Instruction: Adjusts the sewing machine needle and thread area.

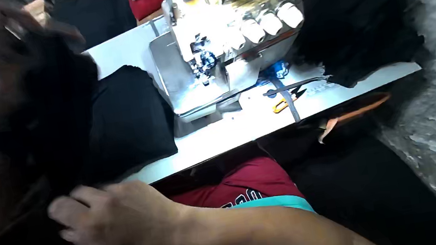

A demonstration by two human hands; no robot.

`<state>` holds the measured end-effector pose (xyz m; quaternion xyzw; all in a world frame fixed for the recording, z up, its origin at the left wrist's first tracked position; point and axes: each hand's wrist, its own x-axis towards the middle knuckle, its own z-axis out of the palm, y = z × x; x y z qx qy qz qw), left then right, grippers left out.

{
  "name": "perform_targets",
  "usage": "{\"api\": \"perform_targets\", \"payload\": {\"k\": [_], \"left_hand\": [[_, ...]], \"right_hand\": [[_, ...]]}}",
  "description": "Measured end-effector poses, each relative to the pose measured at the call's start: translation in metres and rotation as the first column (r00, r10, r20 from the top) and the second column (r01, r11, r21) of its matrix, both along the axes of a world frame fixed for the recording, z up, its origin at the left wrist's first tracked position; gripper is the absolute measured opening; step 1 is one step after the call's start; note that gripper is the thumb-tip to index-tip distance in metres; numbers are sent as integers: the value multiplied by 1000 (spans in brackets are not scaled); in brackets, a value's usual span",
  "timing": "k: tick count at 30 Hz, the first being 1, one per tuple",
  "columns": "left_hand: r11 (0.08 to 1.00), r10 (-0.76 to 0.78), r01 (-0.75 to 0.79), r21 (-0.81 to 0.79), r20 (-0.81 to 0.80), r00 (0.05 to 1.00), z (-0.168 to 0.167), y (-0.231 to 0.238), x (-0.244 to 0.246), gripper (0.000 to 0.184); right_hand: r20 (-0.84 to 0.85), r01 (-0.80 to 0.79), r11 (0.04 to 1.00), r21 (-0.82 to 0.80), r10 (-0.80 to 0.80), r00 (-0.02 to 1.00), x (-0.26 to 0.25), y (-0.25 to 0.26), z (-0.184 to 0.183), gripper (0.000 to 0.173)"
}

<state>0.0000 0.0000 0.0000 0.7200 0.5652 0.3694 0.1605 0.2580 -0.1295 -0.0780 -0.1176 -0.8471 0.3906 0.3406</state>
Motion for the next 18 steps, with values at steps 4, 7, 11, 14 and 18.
{"api": "perform_targets", "payload": {"k": [4, 7, 11, 14, 18], "left_hand": [[965, 99, -165, -201, -302, 948, -120, -23, 29, 33], [936, 201, -288, -202, -365, 909, -128, -54, 32, 38], [879, 468, -477, 5, -200, 861, -86, -57, 99, 32], [884, 438, -440, 156, 50, 898, -93, -25, 179, 23], [870, 441, -481, 113, 259, 859, -125, -6, 233, 16]], "right_hand": [[235, -304, 931, -201, 347, 908, 116, 66, -58, 37], [152, 195, 931, -309, -154, 976, 251, 147, -69, 17], [82, 718, 652, -243, -724, 685, 326, 253, -35, 25], [236, 706, 689, -163, -668, 706, 299, 310, -28, 37], [397, 643, 766, 8, -593, 701, 276, 335, -38, 31]]}}
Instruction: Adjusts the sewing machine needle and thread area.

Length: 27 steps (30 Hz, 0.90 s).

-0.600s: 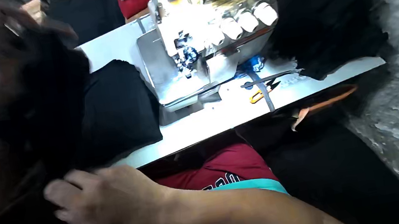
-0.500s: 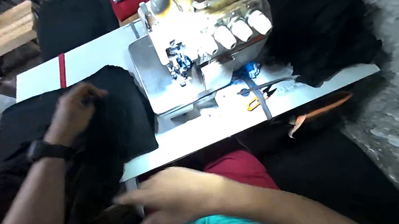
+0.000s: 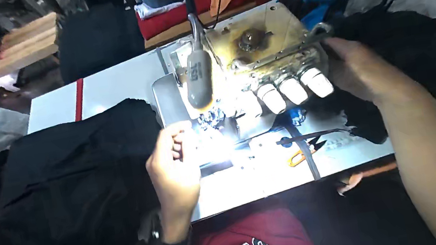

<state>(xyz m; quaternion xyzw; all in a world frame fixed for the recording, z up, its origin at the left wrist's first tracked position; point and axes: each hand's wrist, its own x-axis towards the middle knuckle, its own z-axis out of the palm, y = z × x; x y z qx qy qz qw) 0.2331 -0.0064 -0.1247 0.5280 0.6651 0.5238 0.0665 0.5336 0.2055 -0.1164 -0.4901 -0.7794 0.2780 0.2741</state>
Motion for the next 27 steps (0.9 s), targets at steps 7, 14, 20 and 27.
{"api": "perform_targets", "payload": {"k": [7, 14, 20, 27], "left_hand": [[982, -136, 146, 122, -86, 987, -12, -32, 18, 9], [682, -720, 662, -313, -126, 682, -45, -3, 100, 21], [754, -630, 413, -510, -387, 673, -59, 66, 159, 20], [640, -635, 249, -727, -319, 703, -24, 55, 156, 23]], "right_hand": [[-7, 120, 993, -23, -120, 993, 10, -50, 7, 43], [-171, 247, 967, 63, -234, 957, 34, -152, -49, 15], [93, 363, 915, 176, -382, 919, -1, -178, -100, 24], [137, 369, 912, 179, -394, 909, -7, -180, -98, 20]]}}
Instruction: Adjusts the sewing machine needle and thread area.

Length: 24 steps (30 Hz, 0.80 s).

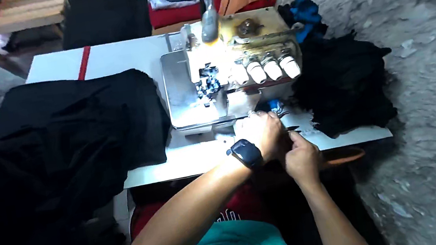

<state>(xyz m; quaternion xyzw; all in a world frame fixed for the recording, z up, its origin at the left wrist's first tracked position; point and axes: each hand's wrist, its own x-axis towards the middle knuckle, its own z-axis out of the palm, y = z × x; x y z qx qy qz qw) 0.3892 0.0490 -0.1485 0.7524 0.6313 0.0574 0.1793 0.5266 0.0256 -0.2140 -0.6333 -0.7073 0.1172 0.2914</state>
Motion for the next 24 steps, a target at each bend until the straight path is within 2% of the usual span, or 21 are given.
{"api": "perform_targets", "payload": {"k": [2, 3, 6, 8, 10, 12, 14, 15, 17, 19, 22, 23, 24], "left_hand": [[995, 56, -53, -82, 38, 998, 11, -22, -14, 24], [990, 77, -69, -126, 61, 995, 15, -36, -24, 25], [981, 112, -90, -172, 126, 986, 4, -73, -64, 31], [953, 190, -127, -274, 216, 958, 0, -93, -92, 28], [931, 266, -132, -339, 387, 883, -1, -110, -119, 22], [943, 278, -104, -317, 573, 771, -3, -131, -137, 19], [963, 223, -32, -269, 718, 659, 0, -147, -144, 21], [976, 172, -5, -217, 757, 631, 2, -150, -146, 24], [996, 84, -39, -76, 768, 635, 7, -151, -146, 28], [988, 38, -137, 70, 752, 658, 13, -144, -146, 23], [903, 99, -362, 231, 709, 699, 24, -125, -154, 19], [848, 155, -457, 269, 698, 699, 26, -119, -156, 15], [800, 198, -520, 299, 687, 700, 29, -114, -158, 11]], "right_hand": [[-39, -41, 999, -18, 40, 998, 1, 0, 0, 16], [-49, -49, 998, -27, 48, 998, 2, 0, -1, 21], [-62, -39, 998, -43, 36, 997, 3, 0, -3, 28], [-123, -59, 998, -11, 57, 991, 2, -5, 0, 26], [-237, -111, 994, 18, 112, 965, -10, -19, 13, 22], [-399, -255, 960, -117, 189, 897, -35, -39, 30, 23], [-651, -446, 863, -239, 198, 733, -63, -53, 42, 26], [-770, -510, 830, -227, 168, 616, -77, -55, 46, 23], [-893, -582, 804, -122, 167, 418, -97, -55, 53, 15], [-926, -627, 779, -12, 228, 301, -105, -47, 59, 12], [-912, -640, 759, 117, 337, 234, -108, -27, 53, 28], [-885, -607, 783, 137, 372, 280, -107, -21, 44, 31], [-838, -553, 821, 141, 396, 375, -106, -17, 33, 31]]}}
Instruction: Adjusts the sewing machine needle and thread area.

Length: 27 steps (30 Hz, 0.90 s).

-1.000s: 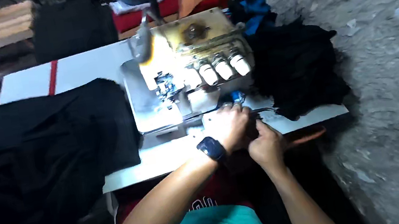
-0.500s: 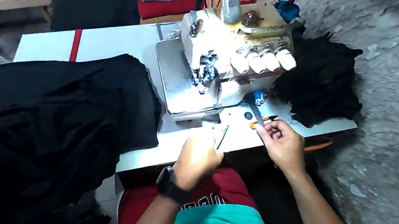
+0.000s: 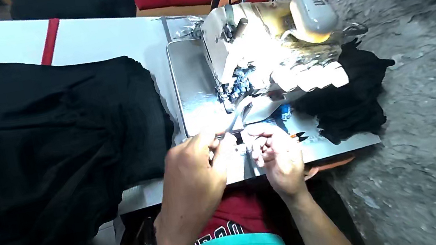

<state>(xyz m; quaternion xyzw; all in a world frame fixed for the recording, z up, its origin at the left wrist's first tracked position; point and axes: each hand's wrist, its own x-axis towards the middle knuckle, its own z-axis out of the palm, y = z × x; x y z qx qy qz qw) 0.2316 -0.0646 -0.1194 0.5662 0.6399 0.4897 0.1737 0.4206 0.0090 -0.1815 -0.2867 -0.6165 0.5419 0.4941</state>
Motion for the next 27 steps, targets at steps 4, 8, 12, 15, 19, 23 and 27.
{"api": "perform_targets", "payload": {"k": [4, 8, 12, 15, 19, 23, 27], "left_hand": [[996, 82, -82, 19, -55, 995, 3, 16, 3, 7], [998, 66, -66, 4, -50, 997, -1, 22, 9, 11], [998, 63, -63, 0, -30, 998, -1, 25, 11, 14], [998, 70, -70, 7, -25, 997, 0, 27, 10, 14], [997, 77, -77, 2, -21, 997, 1, 26, 9, 12], [998, 64, -64, 20, -6, 998, 0, 28, 11, 15], [998, 69, -69, 15, 3, 998, 0, 28, 11, 14]], "right_hand": [[266, 181, 971, 157, -218, 939, -1, -2, -43, 12], [255, 187, 978, 92, -204, 945, -4, -2, -41, 9], [259, 162, 983, 90, -180, 949, -3, 0, -41, 11], [251, 148, 984, 95, -168, 953, -3, 0, -42, 11], [265, 151, 983, 101, -173, 949, -2, 0, -42, 11], [276, 149, 983, 102, -172, 946, -1, 0, -43, 11], [260, 140, 985, 98, -162, 952, -1, 0, -43, 10]]}}
